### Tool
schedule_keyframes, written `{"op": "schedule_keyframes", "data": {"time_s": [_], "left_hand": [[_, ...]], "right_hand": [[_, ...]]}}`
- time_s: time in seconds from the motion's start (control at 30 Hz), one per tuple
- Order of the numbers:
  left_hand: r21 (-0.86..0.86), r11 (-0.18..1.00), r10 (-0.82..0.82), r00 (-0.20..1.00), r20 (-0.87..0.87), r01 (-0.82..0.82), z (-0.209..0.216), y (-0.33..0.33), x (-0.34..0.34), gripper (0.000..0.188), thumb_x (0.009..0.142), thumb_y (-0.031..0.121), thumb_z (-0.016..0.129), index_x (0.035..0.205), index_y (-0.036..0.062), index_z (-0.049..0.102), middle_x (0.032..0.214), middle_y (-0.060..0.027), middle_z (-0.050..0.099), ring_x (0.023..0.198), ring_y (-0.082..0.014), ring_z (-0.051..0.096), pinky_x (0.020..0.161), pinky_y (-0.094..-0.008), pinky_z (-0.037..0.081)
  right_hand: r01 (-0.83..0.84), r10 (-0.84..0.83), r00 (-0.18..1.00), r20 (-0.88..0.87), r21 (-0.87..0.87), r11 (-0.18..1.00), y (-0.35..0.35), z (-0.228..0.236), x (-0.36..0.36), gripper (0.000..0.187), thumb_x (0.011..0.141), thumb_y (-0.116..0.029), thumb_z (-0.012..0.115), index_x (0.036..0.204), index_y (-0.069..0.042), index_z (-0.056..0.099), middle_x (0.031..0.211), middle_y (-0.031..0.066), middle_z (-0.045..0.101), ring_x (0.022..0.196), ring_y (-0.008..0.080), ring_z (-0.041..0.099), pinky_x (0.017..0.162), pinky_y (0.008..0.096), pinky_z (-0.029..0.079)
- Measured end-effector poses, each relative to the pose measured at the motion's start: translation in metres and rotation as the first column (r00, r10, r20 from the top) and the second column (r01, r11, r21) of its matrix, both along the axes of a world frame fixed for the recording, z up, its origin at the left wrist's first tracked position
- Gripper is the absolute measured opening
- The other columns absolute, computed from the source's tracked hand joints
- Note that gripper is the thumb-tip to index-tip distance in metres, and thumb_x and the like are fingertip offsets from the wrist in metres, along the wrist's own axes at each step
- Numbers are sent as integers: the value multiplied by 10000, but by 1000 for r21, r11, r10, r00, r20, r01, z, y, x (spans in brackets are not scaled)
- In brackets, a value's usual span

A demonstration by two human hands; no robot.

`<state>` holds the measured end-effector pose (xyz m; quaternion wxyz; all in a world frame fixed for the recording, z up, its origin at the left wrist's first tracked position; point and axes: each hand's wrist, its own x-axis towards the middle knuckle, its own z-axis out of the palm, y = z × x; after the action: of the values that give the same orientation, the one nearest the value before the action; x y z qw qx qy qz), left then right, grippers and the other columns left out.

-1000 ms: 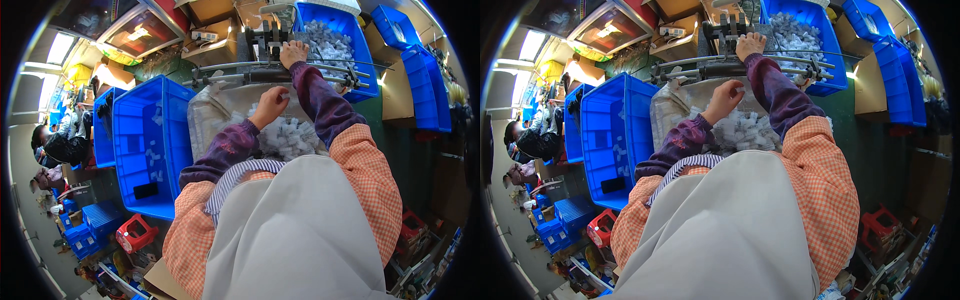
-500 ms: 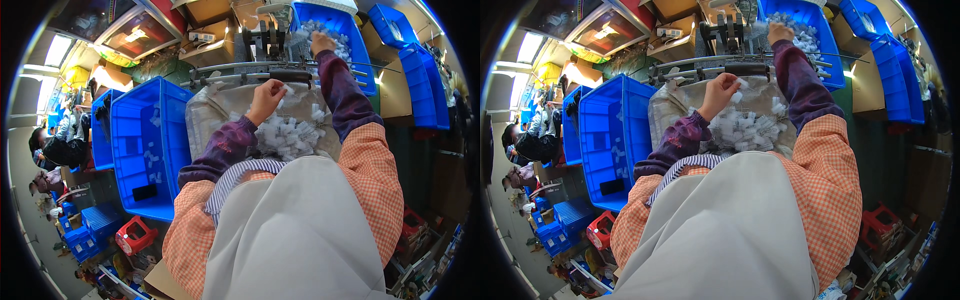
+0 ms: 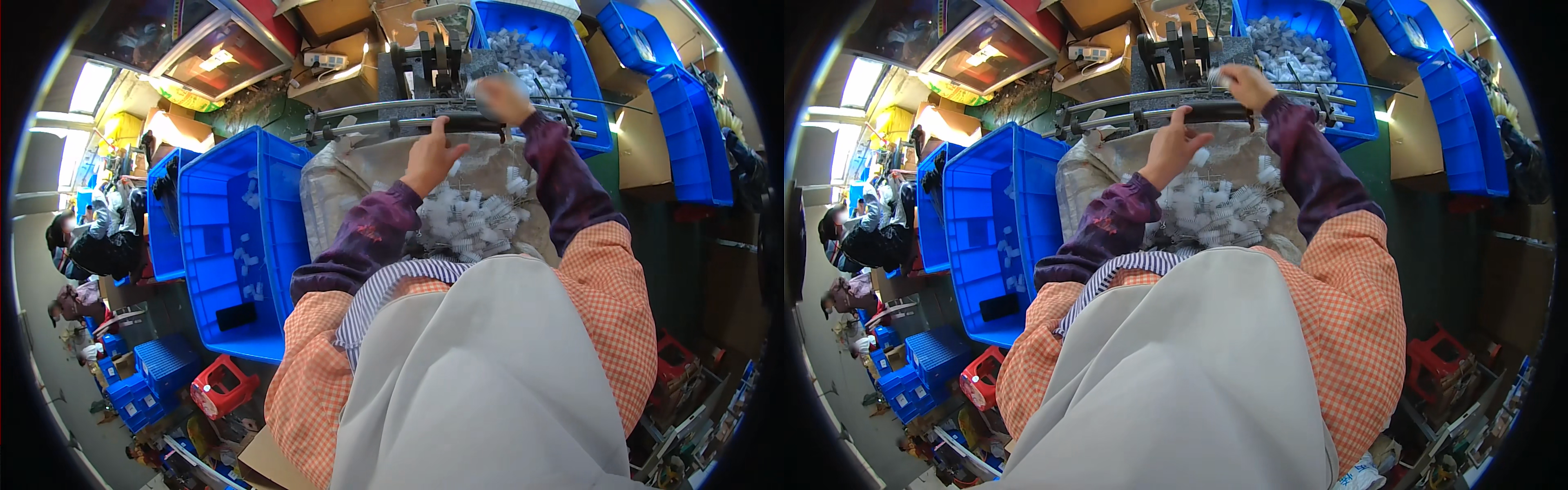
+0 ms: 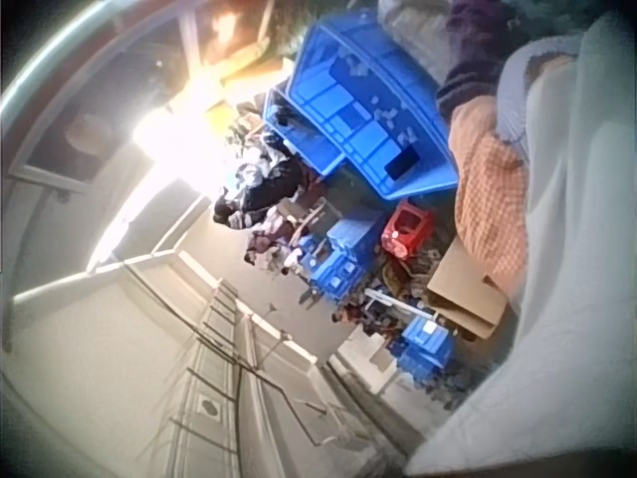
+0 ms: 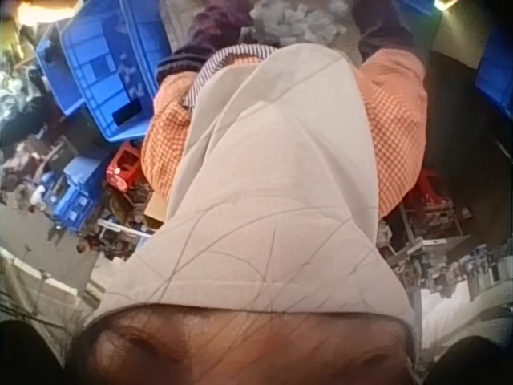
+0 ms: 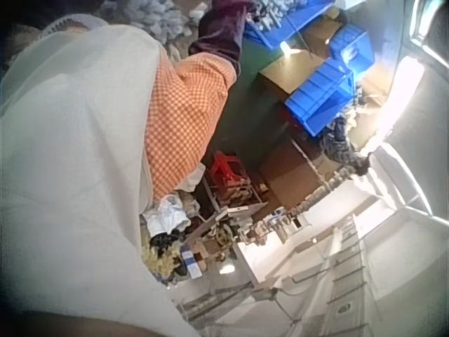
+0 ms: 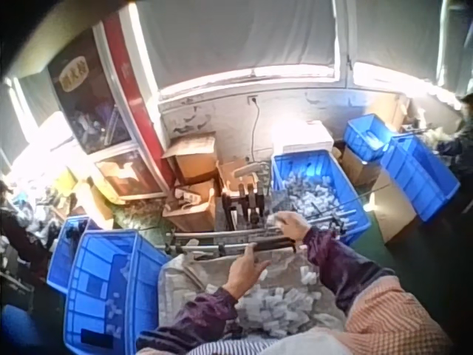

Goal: The person repeatedly picks small white items from a pile on a table and places them into a blue bin. The task involves continuous hand-based sorting of these small components in a workshop setting.

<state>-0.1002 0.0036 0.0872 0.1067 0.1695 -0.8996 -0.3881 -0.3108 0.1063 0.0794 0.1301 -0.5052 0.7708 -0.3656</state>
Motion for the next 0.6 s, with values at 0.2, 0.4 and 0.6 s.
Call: {"op": "schedule_keyframes", "data": {"time_s": [0.2, 0.4, 0.6], "left_hand": [[-367, 913, -77, 957, 278, 180, -31, 24, -1, 470, 700, 277, 696, 1043, 33, 489, 1030, -187, 554, 930, -358, 569, 726, -422, 483], [-332, 894, -200, 931, 305, 301, -70, 20, 1, 351, 711, 191, 665, 997, 48, 521, 981, -179, 529, 916, -374, 559, 705, -447, 486], [-218, 930, -266, 951, 157, 296, -65, 21, 3, 265, 724, 134, 643, 949, 44, 537, 980, -173, 528, 890, -375, 554, 739, -436, 464]], "right_hand": [[447, -356, 712, -605, 0, 895, -43, -19, -13, 145, 796, -207, 520, 895, -165, 618, 913, 15, 590, 938, 240, 545, 796, 383, 413], [497, -331, 684, -650, 82, 864, -55, -31, -15, 166, 786, -200, 495, 903, -188, 613, 964, -7, 584, 990, 219, 504, 830, 387, 361], [455, -306, 715, -628, 86, 886, -57, -33, -18, 184, 778, -193, 503, 924, -195, 616, 957, -9, 595, 1011, 218, 487, 839, 388, 333]]}}
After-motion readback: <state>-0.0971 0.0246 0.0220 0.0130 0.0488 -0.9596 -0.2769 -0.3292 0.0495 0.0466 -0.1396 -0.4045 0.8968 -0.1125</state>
